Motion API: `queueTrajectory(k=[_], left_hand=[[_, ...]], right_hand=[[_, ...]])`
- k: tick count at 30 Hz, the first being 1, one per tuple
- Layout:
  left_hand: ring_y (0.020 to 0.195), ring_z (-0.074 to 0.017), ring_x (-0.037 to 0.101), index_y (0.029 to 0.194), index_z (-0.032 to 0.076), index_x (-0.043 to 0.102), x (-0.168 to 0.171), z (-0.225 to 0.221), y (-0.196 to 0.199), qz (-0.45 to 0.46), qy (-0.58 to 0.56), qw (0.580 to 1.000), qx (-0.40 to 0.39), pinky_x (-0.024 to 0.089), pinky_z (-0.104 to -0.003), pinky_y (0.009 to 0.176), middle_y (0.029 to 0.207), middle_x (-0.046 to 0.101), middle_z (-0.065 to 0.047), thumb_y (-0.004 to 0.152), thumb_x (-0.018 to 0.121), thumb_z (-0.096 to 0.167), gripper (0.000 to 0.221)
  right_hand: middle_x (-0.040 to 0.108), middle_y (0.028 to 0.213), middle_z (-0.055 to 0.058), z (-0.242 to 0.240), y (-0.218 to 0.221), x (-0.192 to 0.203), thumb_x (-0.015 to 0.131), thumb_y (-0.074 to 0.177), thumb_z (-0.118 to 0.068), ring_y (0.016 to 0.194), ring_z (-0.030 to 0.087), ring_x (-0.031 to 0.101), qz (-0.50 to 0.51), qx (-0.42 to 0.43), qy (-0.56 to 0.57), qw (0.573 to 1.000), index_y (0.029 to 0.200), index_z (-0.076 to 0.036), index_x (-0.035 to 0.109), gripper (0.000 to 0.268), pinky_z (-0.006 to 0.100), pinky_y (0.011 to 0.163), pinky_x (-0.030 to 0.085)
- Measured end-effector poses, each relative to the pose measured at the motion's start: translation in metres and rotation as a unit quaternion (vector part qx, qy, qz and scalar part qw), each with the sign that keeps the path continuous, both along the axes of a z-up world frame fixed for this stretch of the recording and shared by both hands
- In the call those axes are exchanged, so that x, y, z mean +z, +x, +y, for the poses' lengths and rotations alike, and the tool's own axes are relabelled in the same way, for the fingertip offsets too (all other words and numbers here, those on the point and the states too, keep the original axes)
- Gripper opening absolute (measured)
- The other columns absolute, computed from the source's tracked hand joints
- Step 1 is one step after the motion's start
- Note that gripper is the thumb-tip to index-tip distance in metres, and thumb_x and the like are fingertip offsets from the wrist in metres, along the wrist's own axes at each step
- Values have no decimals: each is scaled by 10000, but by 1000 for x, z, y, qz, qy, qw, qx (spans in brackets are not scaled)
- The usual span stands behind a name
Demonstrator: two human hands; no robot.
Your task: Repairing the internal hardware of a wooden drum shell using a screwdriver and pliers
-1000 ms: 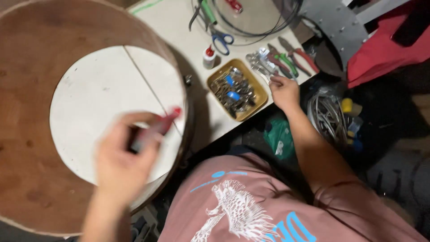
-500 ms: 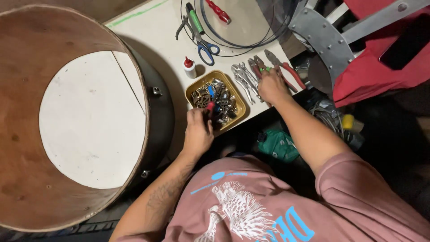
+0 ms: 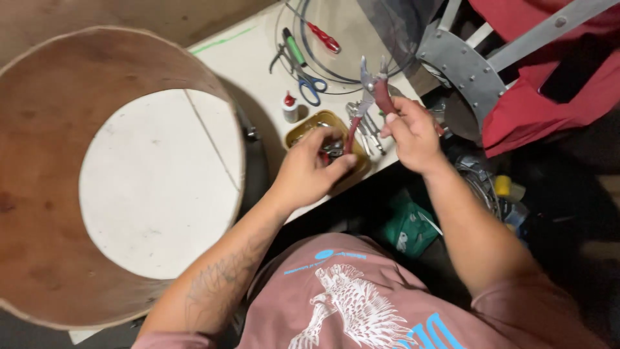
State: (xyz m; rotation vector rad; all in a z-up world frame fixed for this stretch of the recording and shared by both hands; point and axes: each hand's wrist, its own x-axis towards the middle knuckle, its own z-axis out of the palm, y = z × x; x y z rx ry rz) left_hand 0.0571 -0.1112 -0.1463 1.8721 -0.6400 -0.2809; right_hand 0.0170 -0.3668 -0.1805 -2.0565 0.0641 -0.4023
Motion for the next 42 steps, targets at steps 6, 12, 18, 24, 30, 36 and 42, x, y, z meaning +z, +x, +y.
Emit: queueTrajectory(k=[6, 12, 18, 24, 30, 36, 42], left_hand=[[805, -163, 625, 990, 68, 636, 26, 40, 7, 208, -152, 965, -47, 578, -350, 737, 824, 668, -79, 786, 866, 347, 415], [775, -98, 602, 901, 110, 691, 16, 129, 7, 246, -291, 924, -29, 520, -277, 753, 785, 630, 18, 905, 765, 230, 141], [907, -152, 759, 1048, 140, 741, -14, 229, 63, 191, -215, 958, 9, 606, -305, 850, 988, 764, -48, 855, 781, 240, 221], [1001, -404, 644, 987, 161, 695, -118, 248, 112, -83, 261, 962, 15, 528, -575, 860, 1076, 610, -111, 775, 732, 253, 234], [1111, -396, 551, 1153, 183, 764, -155, 229, 97, -269, 346, 899, 22, 334, -742, 1036, 1160, 544, -133, 1000, 583, 301, 265], [1153, -428, 519, 1171, 146, 754, -179, 210, 110, -385, 273, 878, 76, 326, -740, 1018, 1238, 529, -212, 1029, 588, 312, 275], [1147, -426, 523, 1141, 121, 751, -173, 215, 117, -448, 224, 861, 85, 362, -708, 1001, 1231, 532, -221, 1033, 620, 330, 269]], right_hand=[[592, 739, 96, 142, 6, 37, 522, 1004, -90, 651, 124, 600, -68, 66, 410, 907, 1220, 9, 592, 248, 225, 530, 515], [575, 1189, 211, 214, 9, 68, 565, 1056, -161, 1093, 272, 599, -130, 114, 82, 982, 1266, 59, 626, 310, 422, 942, 516], [676, 1119, 220, 190, 48, 4, 608, 1048, -177, 982, 274, 713, 84, -26, 162, 983, 1278, 20, 644, 306, 369, 828, 649], [691, 1009, 183, 191, 82, -30, 568, 1049, -375, 718, 230, 750, 263, -88, 224, 935, 1278, -50, 608, 399, 343, 592, 688], [616, 1081, 289, 187, 93, -45, 646, 1053, -386, 790, 368, 707, 233, -82, 146, 958, 1264, 18, 638, 456, 512, 590, 653], [684, 1178, 101, 232, 81, -6, 662, 1021, -313, 1108, 193, 592, 221, -94, 67, 968, 1275, -130, 716, 318, 421, 1015, 514], [711, 1169, 104, 228, 82, -10, 682, 1005, -291, 1116, 183, 623, 219, -98, 72, 968, 1257, -110, 725, 313, 405, 1021, 507]])
